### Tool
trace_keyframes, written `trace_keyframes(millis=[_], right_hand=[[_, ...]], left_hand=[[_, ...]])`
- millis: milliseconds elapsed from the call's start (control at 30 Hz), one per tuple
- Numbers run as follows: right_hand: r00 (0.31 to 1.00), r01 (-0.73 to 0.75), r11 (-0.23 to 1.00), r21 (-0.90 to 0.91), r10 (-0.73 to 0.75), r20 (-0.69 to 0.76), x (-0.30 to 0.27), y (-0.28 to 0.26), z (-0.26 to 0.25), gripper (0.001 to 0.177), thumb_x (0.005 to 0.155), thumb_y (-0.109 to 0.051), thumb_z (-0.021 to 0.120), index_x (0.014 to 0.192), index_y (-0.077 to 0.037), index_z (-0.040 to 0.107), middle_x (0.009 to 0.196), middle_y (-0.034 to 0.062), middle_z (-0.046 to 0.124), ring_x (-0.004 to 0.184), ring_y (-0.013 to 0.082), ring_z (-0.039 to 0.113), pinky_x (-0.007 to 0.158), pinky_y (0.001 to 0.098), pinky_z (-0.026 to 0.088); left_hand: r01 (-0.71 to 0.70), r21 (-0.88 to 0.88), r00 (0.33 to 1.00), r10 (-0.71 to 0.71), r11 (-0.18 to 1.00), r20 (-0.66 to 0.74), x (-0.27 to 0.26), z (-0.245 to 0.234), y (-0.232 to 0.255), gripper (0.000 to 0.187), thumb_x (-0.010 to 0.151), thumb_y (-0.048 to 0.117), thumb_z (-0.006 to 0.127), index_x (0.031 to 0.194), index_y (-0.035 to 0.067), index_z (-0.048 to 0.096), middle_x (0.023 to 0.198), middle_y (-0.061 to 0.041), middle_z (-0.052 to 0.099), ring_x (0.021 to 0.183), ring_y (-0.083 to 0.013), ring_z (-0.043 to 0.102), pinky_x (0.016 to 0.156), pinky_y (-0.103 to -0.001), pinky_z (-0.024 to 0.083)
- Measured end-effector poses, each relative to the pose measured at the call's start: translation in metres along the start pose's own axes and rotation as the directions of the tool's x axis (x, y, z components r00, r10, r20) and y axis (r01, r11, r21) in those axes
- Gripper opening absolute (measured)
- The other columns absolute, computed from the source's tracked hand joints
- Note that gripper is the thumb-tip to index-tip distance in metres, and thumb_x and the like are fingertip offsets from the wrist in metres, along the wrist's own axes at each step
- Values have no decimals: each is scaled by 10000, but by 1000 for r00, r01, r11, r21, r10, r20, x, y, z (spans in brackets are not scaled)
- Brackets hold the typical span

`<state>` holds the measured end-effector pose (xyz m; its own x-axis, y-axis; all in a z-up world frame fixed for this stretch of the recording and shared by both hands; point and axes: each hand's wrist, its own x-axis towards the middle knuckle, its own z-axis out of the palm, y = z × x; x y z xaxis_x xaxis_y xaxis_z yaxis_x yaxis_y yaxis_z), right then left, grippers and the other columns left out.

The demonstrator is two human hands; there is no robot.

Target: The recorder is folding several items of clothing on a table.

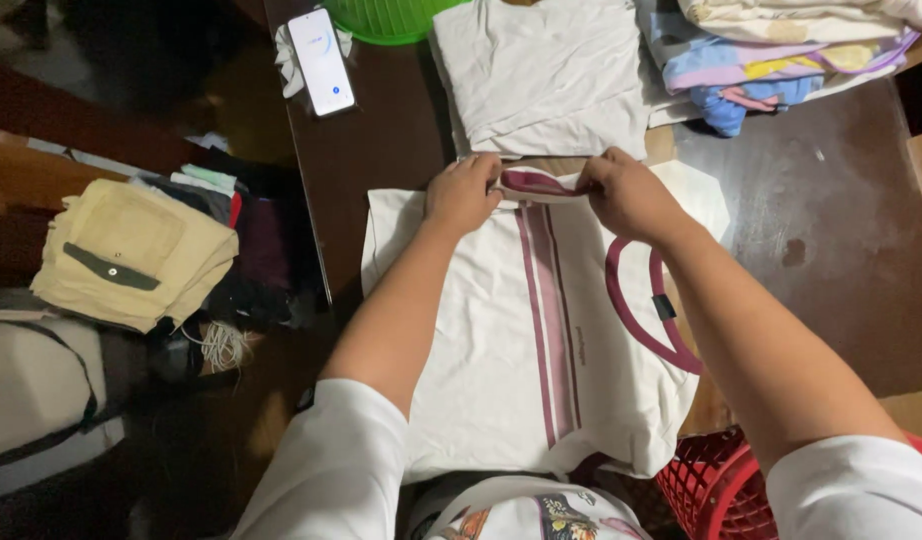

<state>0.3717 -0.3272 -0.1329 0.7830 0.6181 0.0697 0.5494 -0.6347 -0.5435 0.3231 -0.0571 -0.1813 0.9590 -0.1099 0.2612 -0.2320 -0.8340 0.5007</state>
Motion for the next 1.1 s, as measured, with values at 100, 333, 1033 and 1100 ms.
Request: trace_keyframes(millis=[100,333,1033,1100], right_hand=[[999,-34,962,271,42,-25,10,12,0,130,884,-7,678,1008,-48,686,1006,150,644,880,308,688,791,381,554],[953,-209,930,302,263,-149,30,50,7,123,965,-80,683,1084,-55,665,992,126,712,911,302,685,808,373,526],[979,-189,969,160,199,-44,104,-18,42,328,1030,-319,673,1058,6,704,952,221,728,873,350,701,790,421,536],[983,-171,967,189,181,-39,109,-40,38,333,1020,-332,669,1067,-4,708,932,213,730,858,334,708,791,412,541]], left_hand=[[76,-11,987,-74,997,146,5,-1,-6,378,774,213,762,1127,158,640,1026,-66,724,992,-334,642,828,-485,476],[153,-23,981,-149,988,122,-4,19,-32,244,961,315,685,1065,106,612,952,-162,721,911,-407,676,771,-530,505],[68,68,998,-69,995,9,-73,-56,-99,214,898,294,759,999,168,619,990,-71,705,947,-336,700,806,-463,542],[50,51,996,-45,997,-80,-75,-53,-117,213,881,297,764,975,176,616,1013,-83,699,970,-342,692,835,-458,542]])
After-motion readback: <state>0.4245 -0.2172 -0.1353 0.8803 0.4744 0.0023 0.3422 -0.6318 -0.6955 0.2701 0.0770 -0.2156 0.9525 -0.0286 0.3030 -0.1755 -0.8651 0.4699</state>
